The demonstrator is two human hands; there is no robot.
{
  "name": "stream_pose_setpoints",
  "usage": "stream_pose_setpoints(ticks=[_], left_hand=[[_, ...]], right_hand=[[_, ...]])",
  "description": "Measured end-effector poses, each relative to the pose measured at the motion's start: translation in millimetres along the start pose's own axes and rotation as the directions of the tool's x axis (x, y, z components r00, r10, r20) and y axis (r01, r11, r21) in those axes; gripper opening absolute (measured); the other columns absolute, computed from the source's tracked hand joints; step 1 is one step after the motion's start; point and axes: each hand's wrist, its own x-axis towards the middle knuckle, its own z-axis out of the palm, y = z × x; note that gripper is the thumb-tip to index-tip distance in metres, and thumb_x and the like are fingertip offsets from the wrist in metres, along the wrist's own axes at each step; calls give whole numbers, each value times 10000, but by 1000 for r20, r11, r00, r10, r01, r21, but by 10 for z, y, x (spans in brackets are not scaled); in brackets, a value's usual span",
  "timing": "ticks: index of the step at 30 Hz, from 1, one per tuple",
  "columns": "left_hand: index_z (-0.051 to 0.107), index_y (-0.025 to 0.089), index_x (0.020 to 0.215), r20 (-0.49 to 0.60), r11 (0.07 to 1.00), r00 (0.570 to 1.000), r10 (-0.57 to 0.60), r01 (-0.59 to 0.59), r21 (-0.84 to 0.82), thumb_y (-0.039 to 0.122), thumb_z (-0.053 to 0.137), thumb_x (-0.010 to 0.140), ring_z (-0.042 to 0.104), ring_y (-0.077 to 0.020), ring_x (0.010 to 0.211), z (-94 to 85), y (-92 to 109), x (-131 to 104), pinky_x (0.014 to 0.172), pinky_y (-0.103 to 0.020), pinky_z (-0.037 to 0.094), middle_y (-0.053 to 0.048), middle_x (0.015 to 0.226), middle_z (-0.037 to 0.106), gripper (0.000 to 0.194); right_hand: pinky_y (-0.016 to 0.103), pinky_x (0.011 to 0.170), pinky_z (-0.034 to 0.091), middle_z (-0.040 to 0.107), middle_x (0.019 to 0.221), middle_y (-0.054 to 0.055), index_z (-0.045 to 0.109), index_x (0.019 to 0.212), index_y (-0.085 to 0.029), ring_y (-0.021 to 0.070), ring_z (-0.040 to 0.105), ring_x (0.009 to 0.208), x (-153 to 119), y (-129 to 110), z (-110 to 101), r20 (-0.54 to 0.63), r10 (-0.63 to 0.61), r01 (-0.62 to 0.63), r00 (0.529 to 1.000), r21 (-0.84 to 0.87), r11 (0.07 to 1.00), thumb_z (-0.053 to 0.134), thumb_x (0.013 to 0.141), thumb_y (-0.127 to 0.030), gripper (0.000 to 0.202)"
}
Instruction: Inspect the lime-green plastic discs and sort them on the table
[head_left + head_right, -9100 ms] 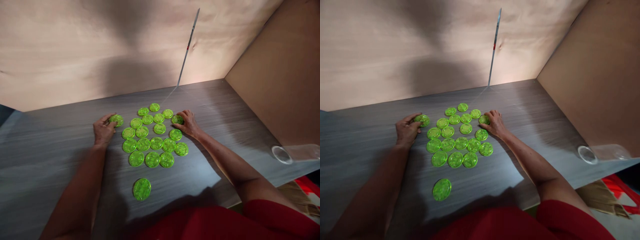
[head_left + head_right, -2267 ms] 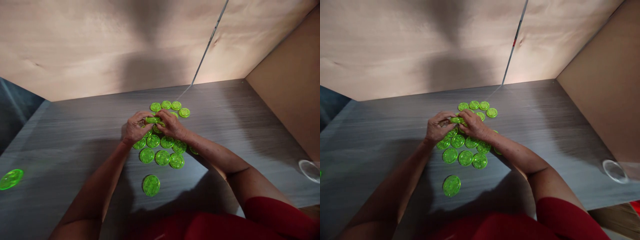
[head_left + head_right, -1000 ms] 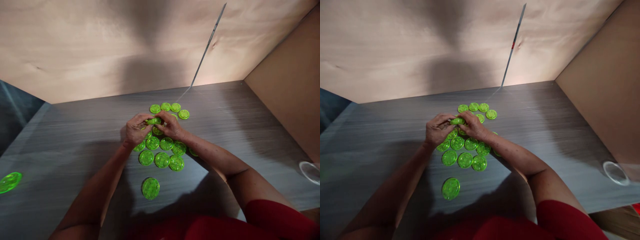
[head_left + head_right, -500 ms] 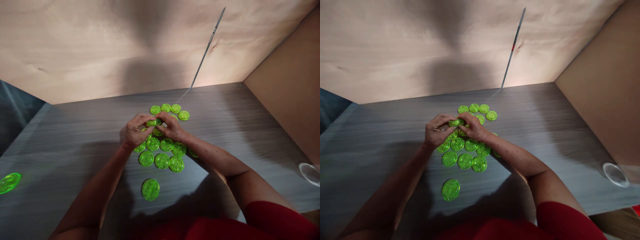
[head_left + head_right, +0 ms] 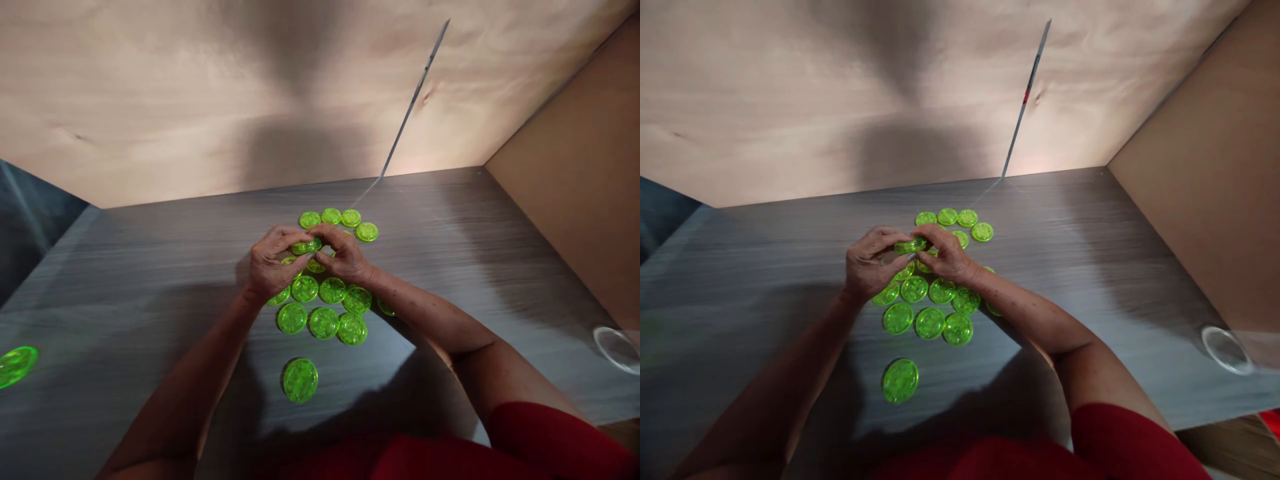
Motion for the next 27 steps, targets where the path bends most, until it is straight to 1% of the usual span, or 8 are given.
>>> stream_pose_setpoints(ticks=[5,8,11,13,15,19,23,27], left_hand=[[897,279,1110,-2,1000,1000,14,-14,19,200,880,920,828,-207,1006,4,32,18,968,-337,698,-40,1101,876,207],[894,277,1103,2,1000,1000,4,-4,25,194,866,919,829,-210,1003,-3,26,21,956,-339,699,-39,1085,880,203],[893,279,1096,24,998,998,-55,54,32,210,872,912,831,-222,1024,-9,0,14,970,-361,706,-43,1088,883,197],[894,277,1097,28,994,994,-105,105,3,230,879,914,833,-224,1047,0,-25,-1,973,-360,712,-49,1106,883,189],[896,267,1104,28,986,988,-152,154,-61,252,874,926,837,-218,1068,21,-55,-24,950,-330,717,-59,1129,882,181],[899,243,1136,33,964,979,-202,205,-171,308,871,942,845,-212,1089,62,-105,-64,894,-282,720,-80,1157,886,206],[899,246,1111,23,967,978,-209,211,-145,356,909,935,852,-223,1069,53,-109,-61,926,-323,730,-82,1139,893,208],[907,252,1074,1,981,985,-175,174,-91,345,917,937,849,-230,1042,33,-88,-40,966,-357,723,-78,1093,899,166]], right_hand=[[418,1009,656,808,1265,95,724,1306,-258,234,761,1167,-4,23,4,-16,-15,15,1000,-13,1000,766,1029,-257,280],[396,952,666,801,1287,104,719,1318,-265,236,761,1176,-7,39,12,-36,-52,52,998,-5,999,755,1045,-270,275],[379,892,668,787,1304,114,729,1317,-263,240,749,1172,-4,33,7,-45,-57,56,997,-17,998,754,1050,-268,268],[382,890,667,781,1287,117,737,1305,-253,239,742,1149,3,15,-8,-49,-76,75,996,-22,997,749,1062,-273,245],[387,904,664,784,1241,111,744,1286,-240,231,743,1116,13,-6,-29,-50,-100,98,994,-33,995,730,1085,-287,207],[415,955,654,795,1174,98,756,1247,-233,229,755,1087,29,-37,-68,-23,-87,85,996,-82,993,738,1089,-293,171],[405,926,650,787,1195,107,752,1238,-238,237,749,1092,37,-48,-81,-12,-62,61,998,-90,994,744,1068,-273,174],[401,907,640,769,1195,102,723,1260,-236,233,719,1059,49,-73,-91,4,-56,56,998,-81,995,729,1044,-234,216]])
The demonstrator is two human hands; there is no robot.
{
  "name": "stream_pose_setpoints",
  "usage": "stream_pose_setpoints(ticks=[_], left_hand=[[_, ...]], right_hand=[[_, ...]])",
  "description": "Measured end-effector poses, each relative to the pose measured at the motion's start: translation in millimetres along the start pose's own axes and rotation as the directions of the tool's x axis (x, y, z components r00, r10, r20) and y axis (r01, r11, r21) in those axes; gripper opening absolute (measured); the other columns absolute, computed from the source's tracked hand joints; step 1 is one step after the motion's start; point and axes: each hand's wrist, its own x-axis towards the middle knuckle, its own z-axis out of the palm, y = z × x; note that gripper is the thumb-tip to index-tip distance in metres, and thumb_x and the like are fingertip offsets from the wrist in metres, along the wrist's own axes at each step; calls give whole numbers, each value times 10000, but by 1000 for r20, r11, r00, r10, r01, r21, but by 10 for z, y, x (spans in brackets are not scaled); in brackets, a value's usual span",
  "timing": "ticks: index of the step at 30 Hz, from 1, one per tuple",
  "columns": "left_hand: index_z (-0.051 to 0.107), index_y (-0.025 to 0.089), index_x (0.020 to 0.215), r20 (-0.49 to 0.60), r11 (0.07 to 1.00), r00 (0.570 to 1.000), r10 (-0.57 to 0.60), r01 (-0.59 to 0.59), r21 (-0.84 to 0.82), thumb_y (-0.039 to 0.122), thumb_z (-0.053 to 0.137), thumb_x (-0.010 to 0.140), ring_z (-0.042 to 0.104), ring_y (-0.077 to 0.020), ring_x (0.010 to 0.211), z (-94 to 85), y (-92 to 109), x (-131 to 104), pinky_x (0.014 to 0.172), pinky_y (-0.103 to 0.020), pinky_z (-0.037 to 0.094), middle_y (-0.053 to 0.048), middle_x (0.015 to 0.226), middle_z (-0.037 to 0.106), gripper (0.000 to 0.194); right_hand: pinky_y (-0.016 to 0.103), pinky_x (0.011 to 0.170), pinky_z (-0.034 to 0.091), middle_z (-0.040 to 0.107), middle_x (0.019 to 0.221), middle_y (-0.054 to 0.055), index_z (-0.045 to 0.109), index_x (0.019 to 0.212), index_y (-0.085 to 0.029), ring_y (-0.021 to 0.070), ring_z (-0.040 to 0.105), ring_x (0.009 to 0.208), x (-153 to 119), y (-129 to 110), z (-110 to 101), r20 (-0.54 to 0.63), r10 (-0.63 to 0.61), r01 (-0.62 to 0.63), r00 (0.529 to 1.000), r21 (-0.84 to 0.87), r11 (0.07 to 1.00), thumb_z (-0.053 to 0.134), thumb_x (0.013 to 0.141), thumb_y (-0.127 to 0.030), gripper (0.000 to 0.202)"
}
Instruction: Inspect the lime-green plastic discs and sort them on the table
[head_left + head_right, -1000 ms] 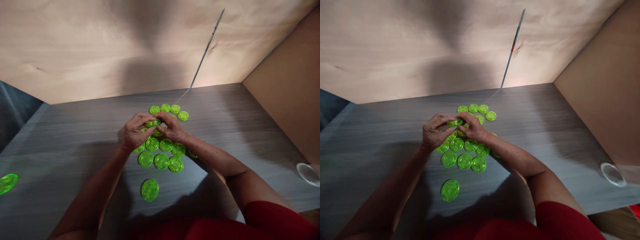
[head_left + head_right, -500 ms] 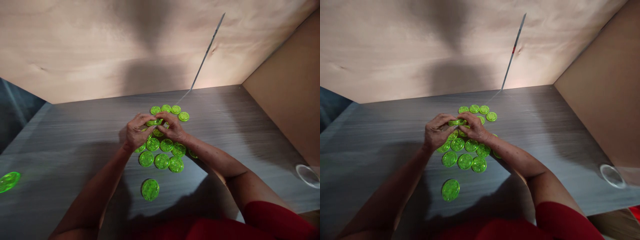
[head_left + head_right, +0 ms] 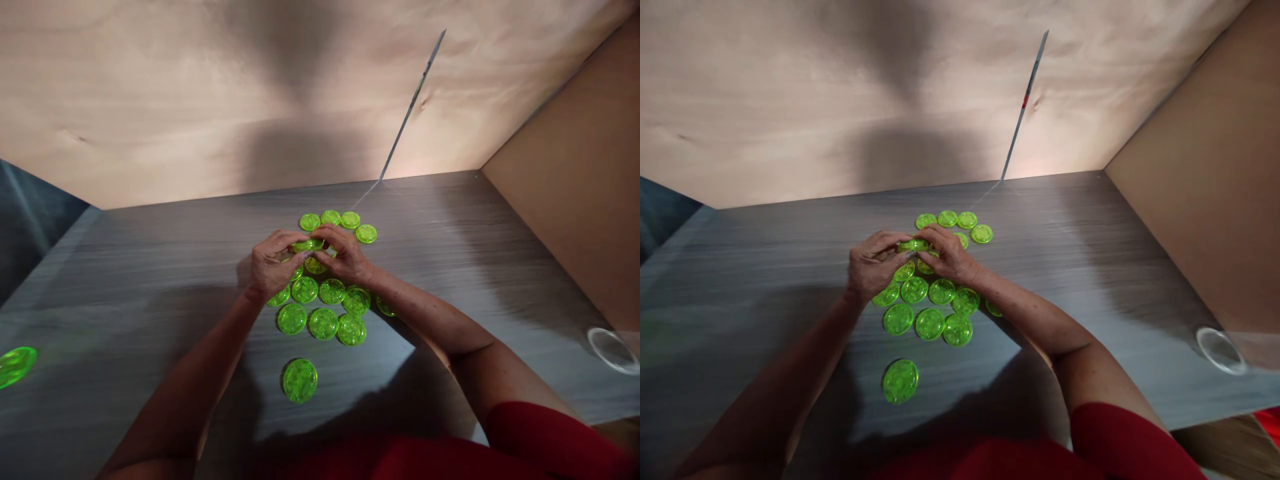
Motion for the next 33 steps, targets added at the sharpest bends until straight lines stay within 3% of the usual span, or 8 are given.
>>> stream_pose_setpoints(ticks=[9,15,22,25,28,31,33], left_hand=[[910,270,1076,-14,998,999,49,-48,45,312,901,950,842,-222,1012,20,21,-6,957,-361,716,-60,1075,898,133],[895,253,1137,6,1000,1000,-9,9,16,355,918,927,850,-216,1057,-22,-22,4,986,-333,721,-68,1138,890,234],[890,241,1115,3,996,996,-87,87,-14,358,844,897,847,-200,957,-27,-174,-21,826,-271,719,-71,1126,881,252],[878,239,1099,-30,986,994,-108,111,124,331,798,880,831,-207,879,-51,-225,-43,807,-293,701,-58,1014,876,251],[871,206,1001,-158,949,978,-139,178,261,316,755,864,779,-198,743,-105,-260,-37,747,-306,660,-60,899,848,210],[863,175,936,-234,910,944,-231,295,292,314,772,830,786,-215,800,-152,-284,14,800,-325,646,-61,875,843,198],[841,161,897,-274,879,903,-332,401,258,283,755,792,777,-218,796,-177,-312,60,771,-321,624,-49,838,830,183]], right_hand=[[391,889,616,770,1177,86,673,1254,-253,216,696,1008,17,-53,-24,-1,-46,45,999,-22,999,663,1057,-209,202],[389,892,614,767,1155,76,701,1238,-248,210,683,976,10,-7,-35,0,27,-27,1000,-4,1000,724,1056,-256,183],[344,819,570,738,1060,60,715,1191,-213,196,655,913,76,-32,-81,9,160,-160,987,-5,987,767,1038,-298,182],[299,731,504,688,898,-2,724,1224,-192,160,586,766,208,-89,-314,53,317,-315,947,-44,948,774,993,-269,248],[281,693,455,650,795,-27,748,1145,-172,145,543,705,229,-108,-750,63,455,-448,888,-100,888,732,958,-269,211],[285,688,435,663,773,-2,748,960,-173,162,568,729,-57,-142,-1288,-48,581,-575,813,-223,787,701,879,-238,114],[288,679,434,667,740,6,737,864,-182,170,579,716,-417,-231,-1607,-144,689,-695,710,-301,653,696,827,-227,71]])
